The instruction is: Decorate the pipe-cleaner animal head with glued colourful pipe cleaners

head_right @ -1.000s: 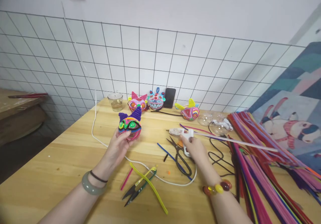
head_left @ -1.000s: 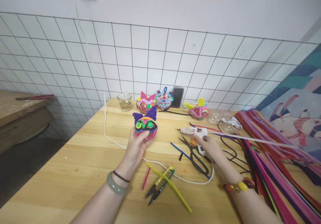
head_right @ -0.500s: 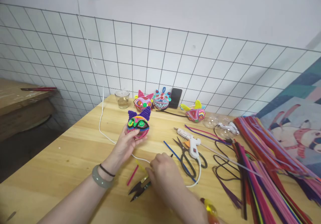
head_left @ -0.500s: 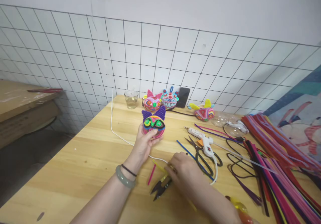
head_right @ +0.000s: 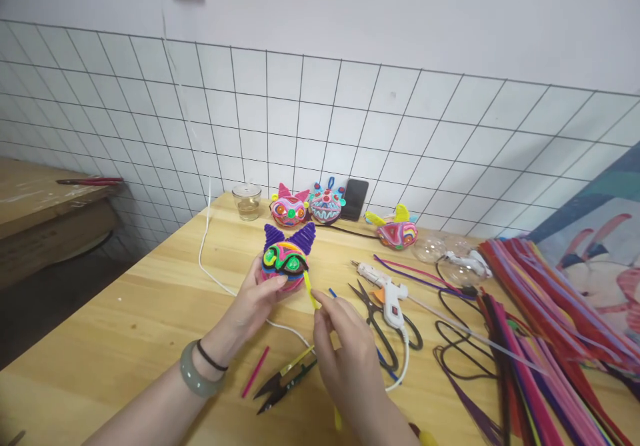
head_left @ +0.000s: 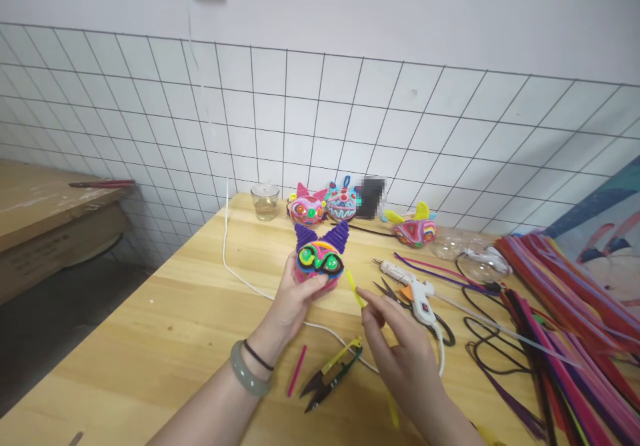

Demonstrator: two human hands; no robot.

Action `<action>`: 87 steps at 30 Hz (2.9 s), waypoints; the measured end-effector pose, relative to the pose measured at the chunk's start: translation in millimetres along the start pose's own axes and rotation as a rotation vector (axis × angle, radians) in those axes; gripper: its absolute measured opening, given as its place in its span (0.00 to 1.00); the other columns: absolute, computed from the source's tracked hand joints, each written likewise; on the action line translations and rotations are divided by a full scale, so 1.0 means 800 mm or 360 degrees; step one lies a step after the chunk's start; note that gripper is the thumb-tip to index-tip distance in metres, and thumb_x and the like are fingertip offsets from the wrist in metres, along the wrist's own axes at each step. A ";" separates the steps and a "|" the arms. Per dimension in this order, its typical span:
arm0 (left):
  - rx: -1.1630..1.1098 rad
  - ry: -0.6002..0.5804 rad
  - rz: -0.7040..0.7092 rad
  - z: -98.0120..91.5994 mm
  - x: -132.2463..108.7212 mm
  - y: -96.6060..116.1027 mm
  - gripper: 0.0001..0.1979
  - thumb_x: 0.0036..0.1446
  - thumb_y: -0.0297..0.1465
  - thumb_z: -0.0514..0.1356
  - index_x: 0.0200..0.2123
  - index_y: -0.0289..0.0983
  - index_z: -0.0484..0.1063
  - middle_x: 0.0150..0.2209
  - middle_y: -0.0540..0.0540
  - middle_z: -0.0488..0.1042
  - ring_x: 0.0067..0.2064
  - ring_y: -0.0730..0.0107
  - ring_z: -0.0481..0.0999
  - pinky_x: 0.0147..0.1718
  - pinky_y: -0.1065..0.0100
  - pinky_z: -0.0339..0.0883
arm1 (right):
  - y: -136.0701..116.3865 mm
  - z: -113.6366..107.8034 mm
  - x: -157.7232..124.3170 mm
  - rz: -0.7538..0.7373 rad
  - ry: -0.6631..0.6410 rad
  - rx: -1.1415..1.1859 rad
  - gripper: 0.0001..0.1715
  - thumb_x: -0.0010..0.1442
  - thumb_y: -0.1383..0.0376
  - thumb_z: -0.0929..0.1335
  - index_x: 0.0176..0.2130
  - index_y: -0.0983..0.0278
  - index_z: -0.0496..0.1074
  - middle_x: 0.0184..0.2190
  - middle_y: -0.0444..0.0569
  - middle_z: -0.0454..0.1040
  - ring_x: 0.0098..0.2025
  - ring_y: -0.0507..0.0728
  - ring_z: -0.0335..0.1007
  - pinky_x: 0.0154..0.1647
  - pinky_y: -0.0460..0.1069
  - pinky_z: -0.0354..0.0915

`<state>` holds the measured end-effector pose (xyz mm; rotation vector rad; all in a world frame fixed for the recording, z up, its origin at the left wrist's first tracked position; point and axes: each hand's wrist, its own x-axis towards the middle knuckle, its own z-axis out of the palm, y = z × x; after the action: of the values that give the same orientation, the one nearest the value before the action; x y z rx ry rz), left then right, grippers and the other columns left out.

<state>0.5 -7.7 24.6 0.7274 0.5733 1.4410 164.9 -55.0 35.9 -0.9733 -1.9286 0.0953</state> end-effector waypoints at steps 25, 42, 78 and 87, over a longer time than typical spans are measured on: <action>0.0142 -0.0103 -0.0125 0.010 -0.010 -0.008 0.21 0.53 0.35 0.63 0.51 0.40 0.67 0.45 0.44 0.74 0.43 0.63 0.75 0.43 0.63 0.69 | -0.001 -0.005 -0.002 -0.0337 -0.0144 -0.0274 0.15 0.65 0.73 0.61 0.50 0.71 0.69 0.22 0.43 0.62 0.24 0.53 0.60 0.23 0.47 0.59; 0.0154 -0.0098 -0.0236 0.012 -0.010 -0.011 0.20 0.51 0.33 0.65 0.48 0.38 0.69 0.42 0.45 0.76 0.40 0.65 0.76 0.42 0.65 0.69 | 0.004 -0.004 0.000 -0.0387 -0.0113 -0.0425 0.16 0.64 0.76 0.58 0.49 0.68 0.68 0.21 0.43 0.62 0.23 0.52 0.58 0.21 0.46 0.57; 0.0136 -0.0170 -0.0440 0.013 -0.018 -0.020 0.17 0.53 0.36 0.64 0.47 0.40 0.71 0.43 0.44 0.77 0.41 0.60 0.77 0.38 0.62 0.72 | 0.015 -0.004 -0.006 -0.0459 0.0031 -0.0650 0.12 0.64 0.74 0.62 0.45 0.65 0.69 0.22 0.44 0.65 0.24 0.52 0.60 0.23 0.48 0.52; 0.0336 -0.0065 -0.0336 0.013 -0.017 -0.023 0.18 0.49 0.33 0.67 0.44 0.38 0.72 0.42 0.43 0.78 0.42 0.60 0.77 0.45 0.61 0.67 | 0.015 -0.001 -0.005 -0.0497 0.0028 -0.0663 0.11 0.64 0.74 0.62 0.44 0.66 0.70 0.20 0.44 0.65 0.23 0.53 0.57 0.24 0.48 0.53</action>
<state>19.6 -21.7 17.0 0.8339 0.7555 1.1794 173.7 -49.9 28.6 -0.9158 -2.1034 -0.5104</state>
